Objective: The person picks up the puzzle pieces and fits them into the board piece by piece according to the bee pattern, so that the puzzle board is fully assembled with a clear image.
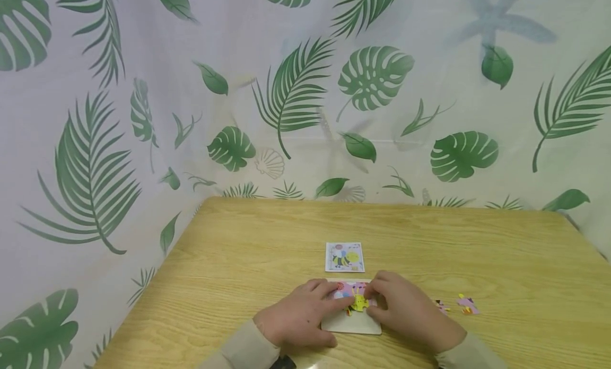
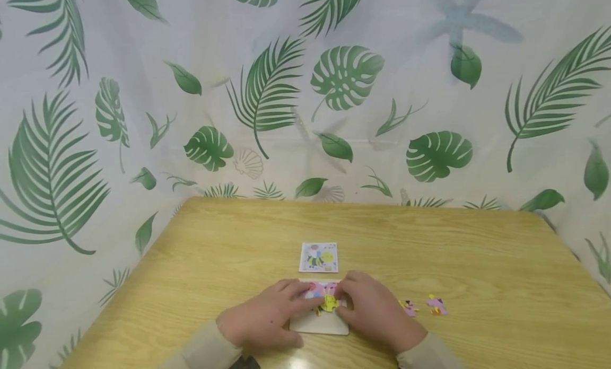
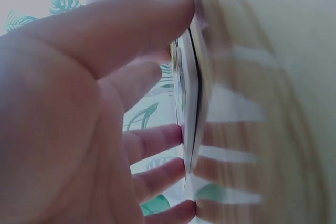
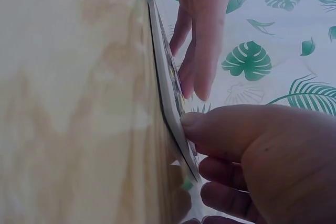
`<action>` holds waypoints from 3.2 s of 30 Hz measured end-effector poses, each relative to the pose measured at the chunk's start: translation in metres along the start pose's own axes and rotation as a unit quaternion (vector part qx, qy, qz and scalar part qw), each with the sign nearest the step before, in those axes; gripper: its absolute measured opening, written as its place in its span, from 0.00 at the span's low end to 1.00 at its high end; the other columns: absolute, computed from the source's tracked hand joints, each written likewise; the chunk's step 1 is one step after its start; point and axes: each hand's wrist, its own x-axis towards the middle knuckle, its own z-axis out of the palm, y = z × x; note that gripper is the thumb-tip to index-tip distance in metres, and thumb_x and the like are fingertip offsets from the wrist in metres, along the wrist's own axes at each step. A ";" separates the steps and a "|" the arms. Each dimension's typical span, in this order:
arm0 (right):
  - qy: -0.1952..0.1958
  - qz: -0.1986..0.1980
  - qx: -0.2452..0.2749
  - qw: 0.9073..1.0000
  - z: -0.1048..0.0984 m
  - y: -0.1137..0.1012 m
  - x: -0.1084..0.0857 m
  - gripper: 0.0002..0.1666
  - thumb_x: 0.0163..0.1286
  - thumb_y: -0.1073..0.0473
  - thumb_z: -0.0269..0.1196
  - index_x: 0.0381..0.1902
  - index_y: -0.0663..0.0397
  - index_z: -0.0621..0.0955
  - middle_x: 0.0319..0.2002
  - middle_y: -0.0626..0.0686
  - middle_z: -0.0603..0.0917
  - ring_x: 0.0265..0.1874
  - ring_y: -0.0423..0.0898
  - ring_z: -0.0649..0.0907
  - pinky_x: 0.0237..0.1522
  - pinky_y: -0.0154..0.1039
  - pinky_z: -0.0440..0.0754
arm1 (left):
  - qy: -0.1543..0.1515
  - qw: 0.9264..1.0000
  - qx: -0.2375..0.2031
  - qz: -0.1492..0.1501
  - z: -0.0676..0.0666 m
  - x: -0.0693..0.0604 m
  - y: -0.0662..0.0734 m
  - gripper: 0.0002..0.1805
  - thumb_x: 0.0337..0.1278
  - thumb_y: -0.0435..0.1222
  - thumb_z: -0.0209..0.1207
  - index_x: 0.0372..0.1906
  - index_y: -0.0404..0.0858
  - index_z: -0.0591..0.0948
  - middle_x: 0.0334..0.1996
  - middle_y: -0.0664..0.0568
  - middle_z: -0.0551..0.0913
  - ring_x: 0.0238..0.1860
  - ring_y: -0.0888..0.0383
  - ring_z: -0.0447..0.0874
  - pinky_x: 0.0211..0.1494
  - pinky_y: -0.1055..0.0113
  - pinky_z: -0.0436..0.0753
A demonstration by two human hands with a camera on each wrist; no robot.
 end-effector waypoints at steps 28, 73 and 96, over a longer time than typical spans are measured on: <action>0.004 0.030 -0.005 1.000 -0.003 -0.001 -0.004 0.07 0.62 0.50 0.74 0.37 0.39 0.87 0.34 0.33 0.75 0.30 0.33 0.73 0.36 0.37 0.78 | 0.023 0.998 0.054 -0.002 0.003 0.004 0.006 0.34 0.62 0.52 0.61 0.75 0.61 0.70 0.74 0.50 0.64 0.71 0.51 0.61 0.70 0.54 0.68; -0.025 -0.014 0.010 1.000 -0.023 0.020 -0.018 0.18 0.65 0.52 0.70 0.54 0.42 0.88 0.47 0.38 0.79 0.48 0.41 0.77 0.50 0.48 0.80 | 0.046 0.997 0.058 0.020 0.007 0.001 -0.001 0.35 0.67 0.53 0.62 0.76 0.52 0.69 0.76 0.51 0.62 0.73 0.51 0.59 0.73 0.56 0.65; -0.056 0.020 -0.003 0.998 -0.043 0.057 -0.036 0.25 0.56 0.44 0.76 0.51 0.42 0.87 0.44 0.38 0.78 0.41 0.40 0.75 0.44 0.44 0.79 | 0.029 0.996 -0.069 -0.044 -0.003 -0.006 -0.024 0.44 0.57 0.52 0.70 0.78 0.52 0.66 0.78 0.54 0.58 0.77 0.53 0.54 0.74 0.56 0.65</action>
